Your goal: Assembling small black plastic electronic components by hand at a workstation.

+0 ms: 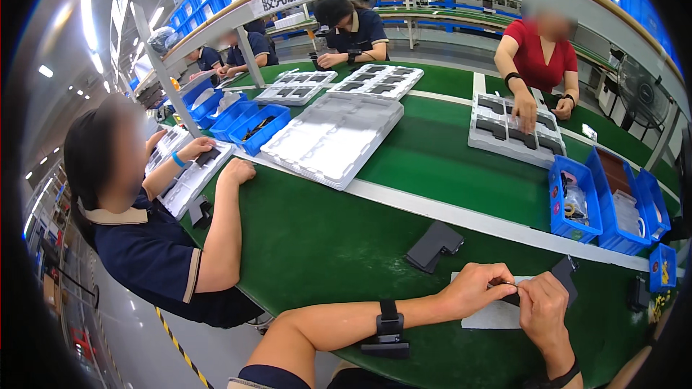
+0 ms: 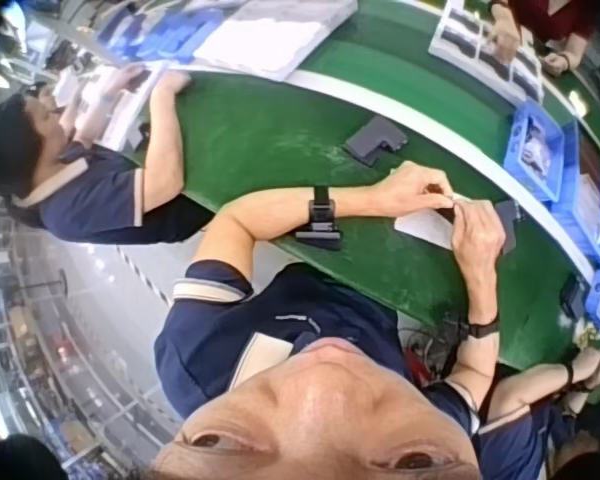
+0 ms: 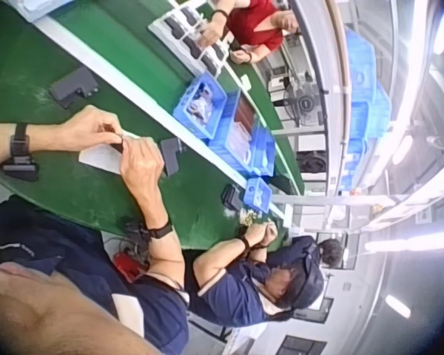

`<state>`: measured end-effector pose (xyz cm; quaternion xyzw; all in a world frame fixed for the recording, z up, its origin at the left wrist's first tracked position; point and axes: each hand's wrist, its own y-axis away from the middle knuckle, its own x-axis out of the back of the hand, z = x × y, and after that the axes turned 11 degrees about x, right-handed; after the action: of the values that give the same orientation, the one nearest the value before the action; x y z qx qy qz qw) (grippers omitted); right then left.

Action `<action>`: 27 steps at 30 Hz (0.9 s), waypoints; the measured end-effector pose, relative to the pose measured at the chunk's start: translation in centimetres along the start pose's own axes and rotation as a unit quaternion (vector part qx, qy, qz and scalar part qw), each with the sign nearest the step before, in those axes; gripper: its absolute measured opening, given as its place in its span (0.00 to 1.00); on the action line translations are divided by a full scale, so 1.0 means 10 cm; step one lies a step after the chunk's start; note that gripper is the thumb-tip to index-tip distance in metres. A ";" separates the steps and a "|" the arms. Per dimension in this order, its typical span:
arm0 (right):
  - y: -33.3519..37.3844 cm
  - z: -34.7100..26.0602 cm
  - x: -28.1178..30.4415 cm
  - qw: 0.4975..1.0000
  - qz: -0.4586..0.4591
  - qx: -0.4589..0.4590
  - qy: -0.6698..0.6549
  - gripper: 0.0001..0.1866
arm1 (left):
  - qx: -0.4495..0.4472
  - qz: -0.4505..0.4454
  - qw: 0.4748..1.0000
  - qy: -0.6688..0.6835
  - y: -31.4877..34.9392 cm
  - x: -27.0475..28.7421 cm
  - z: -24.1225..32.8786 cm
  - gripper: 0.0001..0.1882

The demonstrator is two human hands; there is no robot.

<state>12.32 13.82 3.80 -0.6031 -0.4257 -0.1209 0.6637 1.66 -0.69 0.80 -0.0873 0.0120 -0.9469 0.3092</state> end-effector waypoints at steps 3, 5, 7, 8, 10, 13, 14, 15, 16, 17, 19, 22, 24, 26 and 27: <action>0.00 -0.01 0.00 1.000 0.001 0.001 -0.004 0.05 | 0.001 0.000 1.000 0.000 0.00 -0.02 -0.03 0.07; 0.00 -0.02 0.00 1.000 0.003 0.003 -0.006 0.05 | -0.006 -0.010 1.000 0.007 0.00 -0.02 -0.01 0.07; 0.00 -0.02 -0.01 1.000 0.009 -0.002 -0.018 0.04 | 0.009 -0.014 1.000 -0.013 0.00 0.00 0.00 0.07; 0.02 -0.01 -0.02 1.000 0.009 0.001 -0.019 0.04 | -0.007 -0.007 1.000 -0.013 -0.01 -0.01 -0.03 0.07; 0.05 0.01 -0.04 0.996 0.007 -0.056 -0.062 0.03 | -0.025 0.002 1.000 -0.012 -0.01 0.00 -0.04 0.08; 0.07 0.04 -0.04 0.983 -0.001 -0.120 -0.135 0.04 | -0.012 0.008 1.000 -0.016 -0.02 0.03 -0.05 0.09; 0.08 0.04 -0.05 0.984 -0.001 -0.118 -0.136 0.04 | 0.008 0.012 1.000 -0.015 -0.04 0.04 -0.09 0.10; 0.09 0.04 -0.07 0.968 0.003 -0.173 -0.183 0.05 | 0.029 0.016 0.999 -0.014 -0.05 0.05 -0.11 0.10; 0.10 0.05 -0.07 0.947 0.007 -0.229 -0.228 0.06 | 0.028 0.018 0.999 -0.014 -0.04 0.05 -0.10 0.10; 0.15 0.07 -0.09 0.947 0.007 -0.227 -0.228 0.06 | 0.047 0.002 0.999 0.007 -0.04 0.05 -0.09 0.10; 0.23 0.15 -0.14 0.907 0.028 -0.306 -0.287 0.06 | 0.066 -0.012 0.997 0.028 -0.04 0.05 -0.11 0.09; 0.23 0.20 -0.09 0.886 -0.004 -0.323 -0.331 0.04 | 0.062 -0.017 0.997 0.047 -0.05 0.04 -0.16 0.10; 0.25 0.25 -0.09 0.885 -0.008 -0.313 -0.343 0.04 | 0.072 -0.044 0.996 0.000 -0.06 0.07 -0.12 0.11; 0.25 0.26 -0.09 0.884 -0.011 -0.304 -0.356 0.05 | 0.102 -0.050 0.992 0.050 -0.04 0.08 -0.04 0.10; 0.25 0.25 -0.09 0.904 -0.010 -0.297 -0.309 0.05 | 0.131 -0.057 0.985 0.099 -0.04 0.08 -0.01 0.10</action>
<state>12.42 16.36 1.17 -0.7750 -0.5598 -0.0557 0.2881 0.80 -0.85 0.81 0.0480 -0.0866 -0.9603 0.2608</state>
